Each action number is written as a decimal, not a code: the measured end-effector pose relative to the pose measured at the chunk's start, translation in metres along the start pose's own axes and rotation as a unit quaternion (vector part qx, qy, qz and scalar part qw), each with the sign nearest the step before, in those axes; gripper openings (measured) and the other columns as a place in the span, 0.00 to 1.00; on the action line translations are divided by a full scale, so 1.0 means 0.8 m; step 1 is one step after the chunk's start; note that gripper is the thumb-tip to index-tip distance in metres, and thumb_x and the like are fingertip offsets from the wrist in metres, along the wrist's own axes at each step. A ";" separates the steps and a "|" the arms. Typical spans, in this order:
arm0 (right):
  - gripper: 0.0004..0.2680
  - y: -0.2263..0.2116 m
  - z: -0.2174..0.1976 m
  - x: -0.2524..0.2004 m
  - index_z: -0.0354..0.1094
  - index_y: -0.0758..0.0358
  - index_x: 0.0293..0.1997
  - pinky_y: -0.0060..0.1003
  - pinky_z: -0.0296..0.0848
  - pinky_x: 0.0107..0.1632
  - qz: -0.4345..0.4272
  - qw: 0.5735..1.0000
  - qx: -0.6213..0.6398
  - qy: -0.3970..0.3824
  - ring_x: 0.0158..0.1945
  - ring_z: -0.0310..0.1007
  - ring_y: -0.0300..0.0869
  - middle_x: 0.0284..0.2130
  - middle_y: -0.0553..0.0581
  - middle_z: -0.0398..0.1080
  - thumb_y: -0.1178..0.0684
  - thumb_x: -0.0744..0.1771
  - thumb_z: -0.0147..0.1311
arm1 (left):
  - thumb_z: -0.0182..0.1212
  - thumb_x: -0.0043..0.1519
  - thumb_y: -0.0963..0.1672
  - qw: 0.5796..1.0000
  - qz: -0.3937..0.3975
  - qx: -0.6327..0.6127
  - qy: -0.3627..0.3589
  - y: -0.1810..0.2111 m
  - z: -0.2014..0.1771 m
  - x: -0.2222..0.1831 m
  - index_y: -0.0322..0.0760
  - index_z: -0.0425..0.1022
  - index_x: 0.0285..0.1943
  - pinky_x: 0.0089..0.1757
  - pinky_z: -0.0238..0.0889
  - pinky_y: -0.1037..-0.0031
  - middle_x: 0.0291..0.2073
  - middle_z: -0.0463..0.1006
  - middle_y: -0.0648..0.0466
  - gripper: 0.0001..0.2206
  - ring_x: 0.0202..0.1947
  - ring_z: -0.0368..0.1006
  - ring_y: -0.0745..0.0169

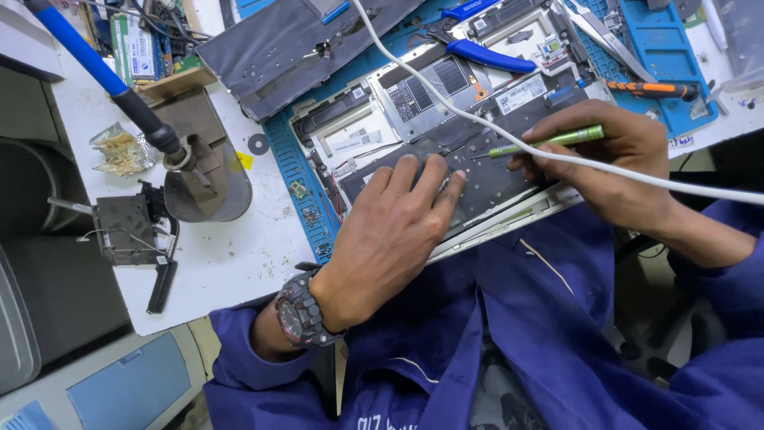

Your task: A person is seen working on the internal components of a disassembled laptop, using a small tool to manipulate connectors and parts on the motherboard.

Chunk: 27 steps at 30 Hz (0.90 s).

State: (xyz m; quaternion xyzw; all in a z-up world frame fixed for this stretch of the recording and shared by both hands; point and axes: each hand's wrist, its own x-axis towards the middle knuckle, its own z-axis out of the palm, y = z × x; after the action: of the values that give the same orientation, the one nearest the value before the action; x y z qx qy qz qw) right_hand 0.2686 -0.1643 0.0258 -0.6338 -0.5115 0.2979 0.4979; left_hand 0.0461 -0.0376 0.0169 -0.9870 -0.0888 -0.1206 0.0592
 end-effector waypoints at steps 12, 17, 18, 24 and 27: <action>0.06 0.008 0.010 0.011 0.61 0.71 0.50 0.44 0.84 0.57 -0.194 0.979 -0.017 -0.065 0.52 0.81 0.58 0.48 0.73 0.73 0.64 0.70 0.52 | 0.53 0.66 0.42 1.000 0.008 -0.007 -0.022 -0.002 -0.002 -0.003 0.41 0.74 0.65 0.40 0.63 0.68 0.53 0.73 0.50 0.18 0.46 0.67 0.53; 0.09 0.017 0.022 0.006 0.53 0.71 0.51 0.40 0.81 0.49 -0.218 0.974 -0.050 -0.040 0.46 0.83 0.55 0.40 0.72 0.74 0.66 0.70 0.52 | 0.53 0.66 0.43 1.000 0.007 -0.007 -0.011 -0.002 -0.002 -0.003 0.41 0.75 0.63 0.40 0.63 0.67 0.51 0.73 0.50 0.17 0.44 0.68 0.53; 0.11 0.020 0.024 0.007 0.49 0.70 0.53 0.35 0.80 0.44 -0.230 0.971 -0.060 -0.026 0.43 0.83 0.53 0.38 0.71 0.74 0.67 0.70 0.52 | 0.53 0.66 0.42 1.000 0.008 -0.004 -0.007 -0.002 -0.002 -0.003 0.41 0.75 0.62 0.40 0.63 0.67 0.51 0.73 0.49 0.16 0.43 0.68 0.54; 0.12 0.025 0.033 0.017 0.45 0.68 0.55 0.40 0.82 0.47 -0.230 0.972 -0.017 -0.045 0.45 0.80 0.56 0.41 0.74 0.67 0.66 0.71 0.47 | 0.52 0.67 0.42 1.000 0.010 0.000 0.008 -0.004 -0.006 -0.002 0.41 0.76 0.57 0.39 0.62 0.68 0.45 0.73 0.52 0.12 0.40 0.68 0.56; 0.11 0.024 0.040 0.018 0.43 0.67 0.54 0.40 0.82 0.44 -0.240 0.970 -0.016 -0.041 0.39 0.78 0.54 0.39 0.76 0.68 0.65 0.72 0.45 | 0.52 0.68 0.42 1.000 0.008 -0.006 0.017 -0.004 -0.007 -0.002 0.41 0.77 0.55 0.38 0.62 0.68 0.44 0.73 0.52 0.10 0.39 0.68 0.56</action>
State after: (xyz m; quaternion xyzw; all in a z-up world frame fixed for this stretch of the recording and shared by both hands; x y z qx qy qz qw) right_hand 0.2513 -0.1399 -0.0010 -0.4877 -0.6735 0.1867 0.5231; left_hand 0.0427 -0.0352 0.0219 -0.9858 -0.0789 -0.1370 0.0561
